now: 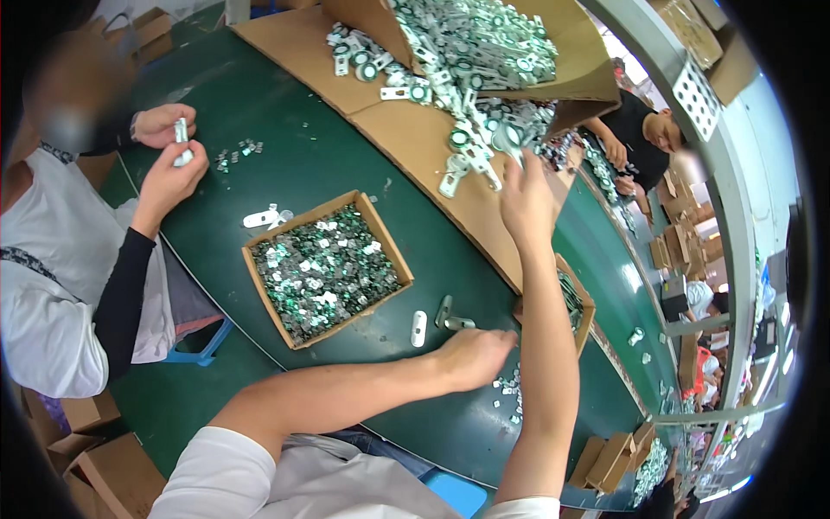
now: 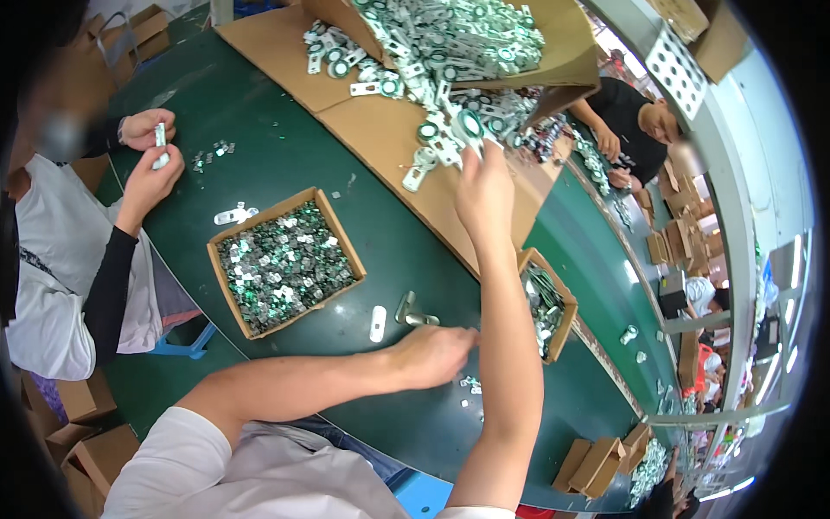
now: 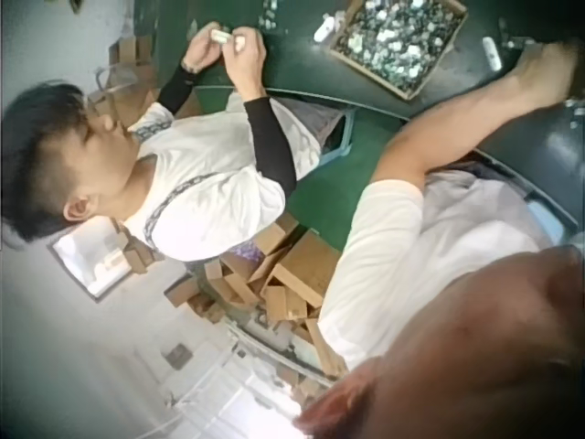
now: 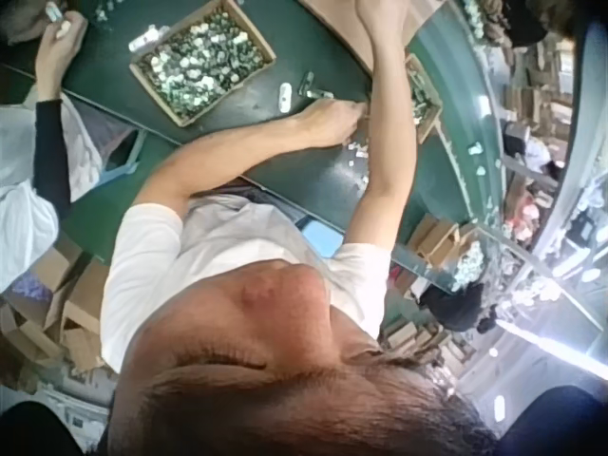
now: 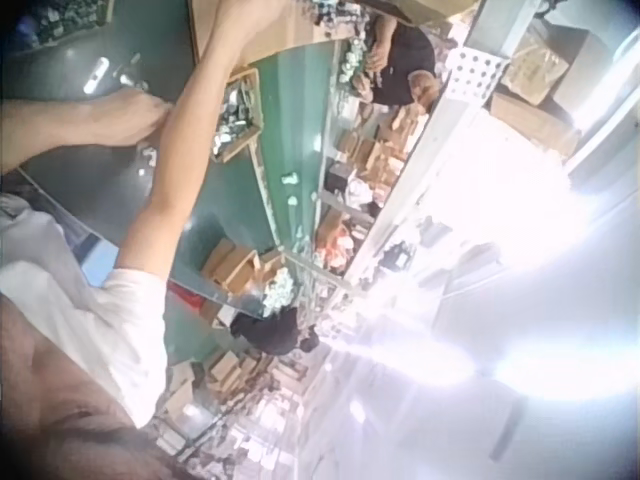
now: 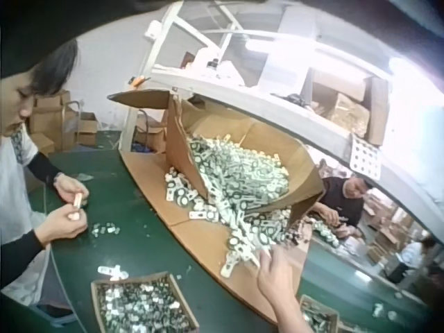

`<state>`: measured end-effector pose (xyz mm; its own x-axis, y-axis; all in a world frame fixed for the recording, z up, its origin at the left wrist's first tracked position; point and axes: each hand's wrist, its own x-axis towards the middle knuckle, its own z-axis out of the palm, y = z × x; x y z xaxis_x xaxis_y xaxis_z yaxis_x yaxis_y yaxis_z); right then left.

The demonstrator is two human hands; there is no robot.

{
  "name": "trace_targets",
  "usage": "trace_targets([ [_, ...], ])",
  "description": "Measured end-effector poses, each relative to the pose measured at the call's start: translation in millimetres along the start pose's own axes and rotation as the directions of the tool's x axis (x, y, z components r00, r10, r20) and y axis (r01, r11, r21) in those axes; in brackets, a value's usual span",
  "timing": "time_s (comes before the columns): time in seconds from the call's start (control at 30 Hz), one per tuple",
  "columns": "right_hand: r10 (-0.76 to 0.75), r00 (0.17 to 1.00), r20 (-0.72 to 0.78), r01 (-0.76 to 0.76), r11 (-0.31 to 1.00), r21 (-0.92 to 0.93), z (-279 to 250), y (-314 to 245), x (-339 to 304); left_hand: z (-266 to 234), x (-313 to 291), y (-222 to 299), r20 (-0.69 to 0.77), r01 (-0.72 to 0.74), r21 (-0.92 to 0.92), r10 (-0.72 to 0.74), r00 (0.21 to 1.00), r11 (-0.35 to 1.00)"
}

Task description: Assembling small electronic components by hand on an industrial assembly line.

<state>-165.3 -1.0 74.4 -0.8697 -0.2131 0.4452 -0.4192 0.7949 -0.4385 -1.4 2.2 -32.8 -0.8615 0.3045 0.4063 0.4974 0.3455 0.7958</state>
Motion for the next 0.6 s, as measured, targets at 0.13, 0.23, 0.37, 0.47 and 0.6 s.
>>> trace_targets([
  [0.13, 0.271, 0.956, 0.109, -0.247, 0.552, 0.796, -59.9, 53.3, -79.3, -11.3, 6.8, 1.3, -0.026, 0.184, -0.089, -0.187, 0.982, 0.979],
  [0.23, 0.433, 0.892, 0.129, -0.345, 0.468, 0.813, -93.6, 87.5, -148.2, -9.3, 11.1, 6.7, -0.046, 0.223, -0.158, -0.233, 0.971, 0.962],
  [0.37, 0.410, 0.890, 0.200, -0.345, 0.318, 0.883, -111.7, 93.2, -199.9, -6.5, 14.2, 9.8, 0.127, 0.370, -0.393, -0.349, 0.928, 0.842],
  [0.47, 0.414, 0.883, 0.222, -0.345, 0.251, 0.904, -119.9, 82.7, -209.3, -9.6, 13.8, 9.3, 0.304, 0.524, -0.520, -0.427, 0.851, 0.675],
  [0.6, 0.363, 0.885, 0.291, -0.363, 0.149, 0.920, -125.8, 90.0, -210.3, -15.5, 16.5, 20.2, 0.407, 0.623, -0.498, -0.472, 0.782, 0.603],
])
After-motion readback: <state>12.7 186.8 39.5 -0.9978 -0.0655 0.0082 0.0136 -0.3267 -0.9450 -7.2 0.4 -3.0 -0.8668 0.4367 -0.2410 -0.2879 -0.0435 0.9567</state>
